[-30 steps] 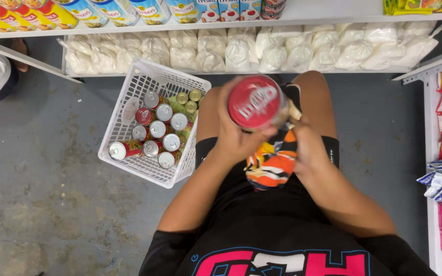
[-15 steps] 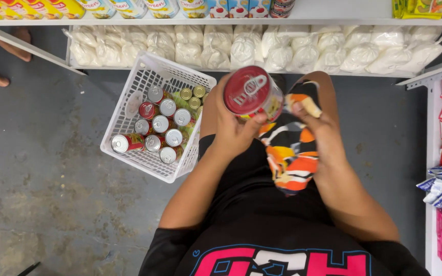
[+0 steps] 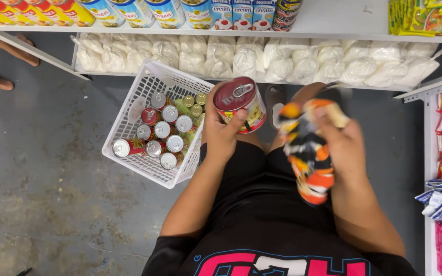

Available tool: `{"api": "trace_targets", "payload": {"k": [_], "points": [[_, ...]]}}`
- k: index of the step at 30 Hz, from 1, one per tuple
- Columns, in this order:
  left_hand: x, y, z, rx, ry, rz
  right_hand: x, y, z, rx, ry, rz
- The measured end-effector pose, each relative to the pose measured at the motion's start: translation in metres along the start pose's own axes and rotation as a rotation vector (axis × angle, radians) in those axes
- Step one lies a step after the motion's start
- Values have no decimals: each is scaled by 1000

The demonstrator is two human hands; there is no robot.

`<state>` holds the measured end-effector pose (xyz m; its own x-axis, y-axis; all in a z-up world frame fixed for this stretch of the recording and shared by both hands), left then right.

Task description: The person wipes canned goods clean with a cloth, then places them onto a shelf, rotating each can by hand to wipe its entire surface.

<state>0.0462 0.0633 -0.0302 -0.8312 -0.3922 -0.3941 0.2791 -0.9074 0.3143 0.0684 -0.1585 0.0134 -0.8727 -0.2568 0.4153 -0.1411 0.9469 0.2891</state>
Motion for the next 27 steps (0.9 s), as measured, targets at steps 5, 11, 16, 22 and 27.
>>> {"api": "trace_targets", "payload": {"k": [5,11,16,22,27], "points": [[19,32,-4,151,-44,-162,8,19,17,229,-795,108],[28,36,7,207,-22,-457,4,26,-1,317,-998,-64],[44,47,-6,472,-303,-288,12,32,-20,242,-910,-275],[49,48,3,184,-152,-183,39,44,-40,725,-1092,23],[62,46,-25,382,-348,-252,6,26,-27,0,-753,-359]]}}
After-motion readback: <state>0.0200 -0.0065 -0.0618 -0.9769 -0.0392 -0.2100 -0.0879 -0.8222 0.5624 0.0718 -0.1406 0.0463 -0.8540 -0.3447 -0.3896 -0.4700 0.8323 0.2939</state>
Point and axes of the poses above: each hand's wrist, its own x-axis away from the middle knuckle, its own y-axis out of the palm, z = x × y, the point moved 4 cm from there along -x, towards the middle knuckle, and after that the axes turned 10 degrees about y, right-handed, at the moved point
